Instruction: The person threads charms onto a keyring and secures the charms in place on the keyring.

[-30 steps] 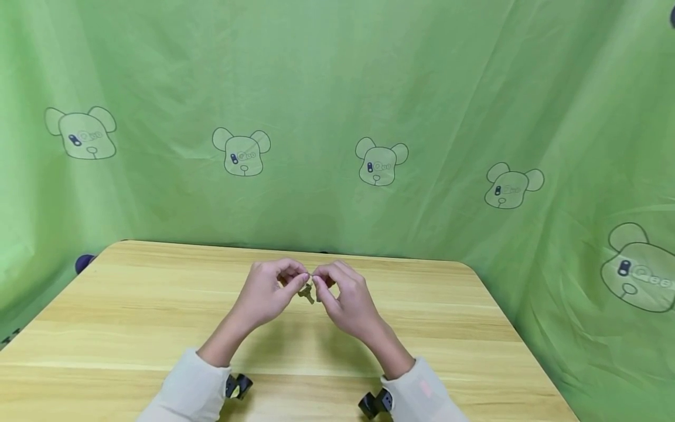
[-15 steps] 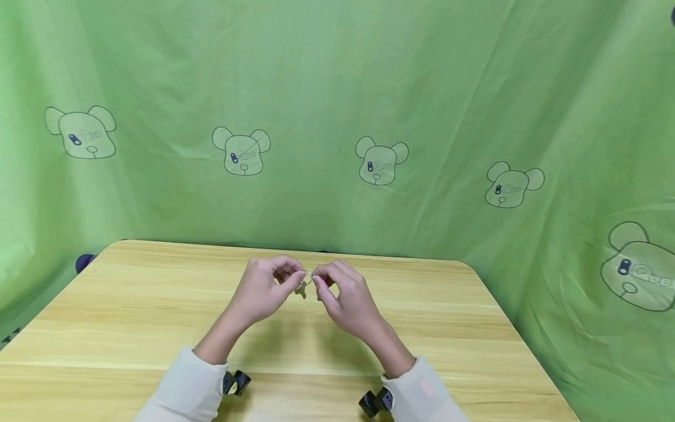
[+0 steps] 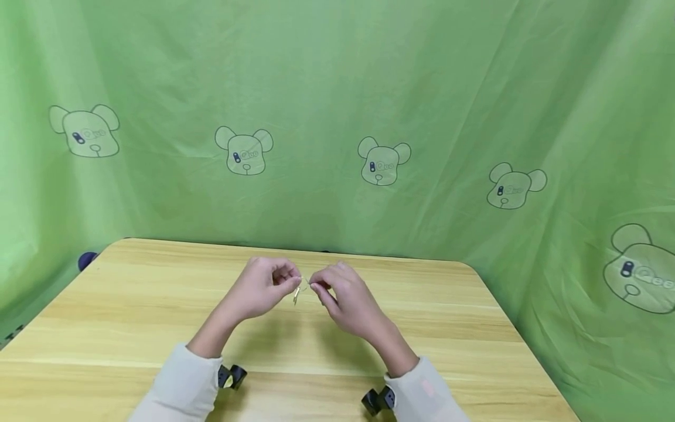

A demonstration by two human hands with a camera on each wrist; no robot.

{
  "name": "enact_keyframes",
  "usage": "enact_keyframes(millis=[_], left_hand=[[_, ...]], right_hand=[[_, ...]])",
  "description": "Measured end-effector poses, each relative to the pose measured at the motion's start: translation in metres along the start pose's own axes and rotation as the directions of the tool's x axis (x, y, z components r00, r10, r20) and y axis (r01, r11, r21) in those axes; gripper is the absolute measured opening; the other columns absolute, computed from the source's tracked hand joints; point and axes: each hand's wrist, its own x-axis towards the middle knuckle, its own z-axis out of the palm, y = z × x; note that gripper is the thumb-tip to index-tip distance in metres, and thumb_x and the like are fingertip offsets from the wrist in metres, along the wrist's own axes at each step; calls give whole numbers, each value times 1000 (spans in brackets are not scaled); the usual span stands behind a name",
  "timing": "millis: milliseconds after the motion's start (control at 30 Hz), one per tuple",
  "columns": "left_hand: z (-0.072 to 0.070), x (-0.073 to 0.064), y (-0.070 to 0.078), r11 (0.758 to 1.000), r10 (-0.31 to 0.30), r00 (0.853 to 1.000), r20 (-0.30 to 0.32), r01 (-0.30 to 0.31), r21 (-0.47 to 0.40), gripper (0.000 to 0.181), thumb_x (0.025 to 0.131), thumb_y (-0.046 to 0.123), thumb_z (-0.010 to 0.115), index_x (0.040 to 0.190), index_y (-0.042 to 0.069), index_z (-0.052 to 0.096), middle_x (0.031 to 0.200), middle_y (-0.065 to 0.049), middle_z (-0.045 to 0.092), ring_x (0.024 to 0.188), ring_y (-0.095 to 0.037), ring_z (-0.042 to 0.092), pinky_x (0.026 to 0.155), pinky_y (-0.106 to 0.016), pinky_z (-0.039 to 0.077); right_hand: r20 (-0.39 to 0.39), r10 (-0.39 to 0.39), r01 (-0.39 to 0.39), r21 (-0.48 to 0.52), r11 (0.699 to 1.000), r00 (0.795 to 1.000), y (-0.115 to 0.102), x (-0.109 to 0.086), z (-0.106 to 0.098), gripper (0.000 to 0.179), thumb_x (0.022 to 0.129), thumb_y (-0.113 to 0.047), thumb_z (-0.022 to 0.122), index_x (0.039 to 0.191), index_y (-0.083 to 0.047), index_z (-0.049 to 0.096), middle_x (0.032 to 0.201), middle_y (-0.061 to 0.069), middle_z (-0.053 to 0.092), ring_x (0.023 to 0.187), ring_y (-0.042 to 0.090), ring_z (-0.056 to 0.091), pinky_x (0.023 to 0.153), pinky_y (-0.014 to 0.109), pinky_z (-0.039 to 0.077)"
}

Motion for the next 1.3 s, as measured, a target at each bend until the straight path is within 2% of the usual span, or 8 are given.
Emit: enact_keyframes(millis=[100, 267, 367, 600, 767, 900, 1033, 1300], left_hand=[[0, 1, -5, 999, -49, 995, 83, 47, 22, 7, 95, 6, 69, 89, 7, 72, 75, 4, 65, 68, -12, 60, 62, -27, 53], [6, 0, -18, 996, -68, 978, 198, 56, 65, 9, 91, 1, 67, 86, 8, 70, 74, 5, 65, 66, -10, 59, 60, -26, 53], [11, -2, -25, 995, -87, 958, 272, 68, 78, 12, 89, -2, 67, 84, 8, 70, 72, 5, 64, 64, -8, 57, 59, -25, 51], [24, -9, -39, 992, -112, 899, 424, 73, 107, 19, 83, -8, 68, 77, 9, 71, 67, 6, 63, 59, -8, 55, 56, -24, 48], [35, -11, -41, 991, -104, 883, 458, 56, 119, 18, 82, -8, 71, 76, 8, 72, 65, 6, 64, 56, -8, 55, 55, -23, 48], [44, -11, -41, 989, -115, 885, 451, 62, 131, 22, 82, -11, 67, 75, 9, 72, 65, 4, 66, 55, -8, 55, 54, -23, 47], [49, -10, -41, 986, -122, 890, 440, 58, 156, 23, 82, -11, 67, 75, 10, 72, 66, 5, 66, 56, -9, 56, 54, -23, 49], [53, -13, -38, 974, -169, 879, 445, 80, 213, 21, 83, -6, 74, 73, 12, 72, 67, 6, 66, 60, -10, 57, 60, -25, 50]], right_hand=[[152, 33, -27, -39, 999, 988, 1, 0, -2, 5, 98, -11, 69, 100, -9, 73, 92, -3, 71, 84, 13, 58, 78, 31, 49], [367, 59, -43, -51, 998, 928, 2, -1, -1, 7, 98, -10, 70, 101, -7, 75, 92, -2, 71, 86, 13, 59, 80, 30, 51], [474, 63, -61, -19, 998, 878, 4, -3, 5, 8, 96, -5, 70, 102, -6, 75, 95, 0, 72, 87, 13, 62, 82, 27, 53], [673, 124, -211, 49, 976, 729, 0, -11, 20, 11, 94, 2, 67, 98, -5, 74, 93, -1, 72, 82, 5, 61, 80, 18, 53], [730, 179, -285, 22, 958, 659, 1, -16, 25, 10, 93, 0, 69, 89, -9, 71, 81, -9, 64, 71, 1, 55, 71, 16, 51], [746, 216, -306, -18, 952, 629, 3, -20, 26, 13, 91, -1, 72, 85, -12, 69, 77, -12, 60, 68, 1, 54, 68, 16, 50], [756, 234, -314, -41, 949, 611, 7, -21, 26, 12, 91, -3, 73, 85, -12, 69, 75, -12, 58, 66, 2, 53, 67, 17, 49], [763, 223, -311, -31, 950, 606, 7, -22, 28, 14, 90, -5, 77, 84, -14, 67, 73, -12, 57, 65, 1, 52, 65, 17, 49]])
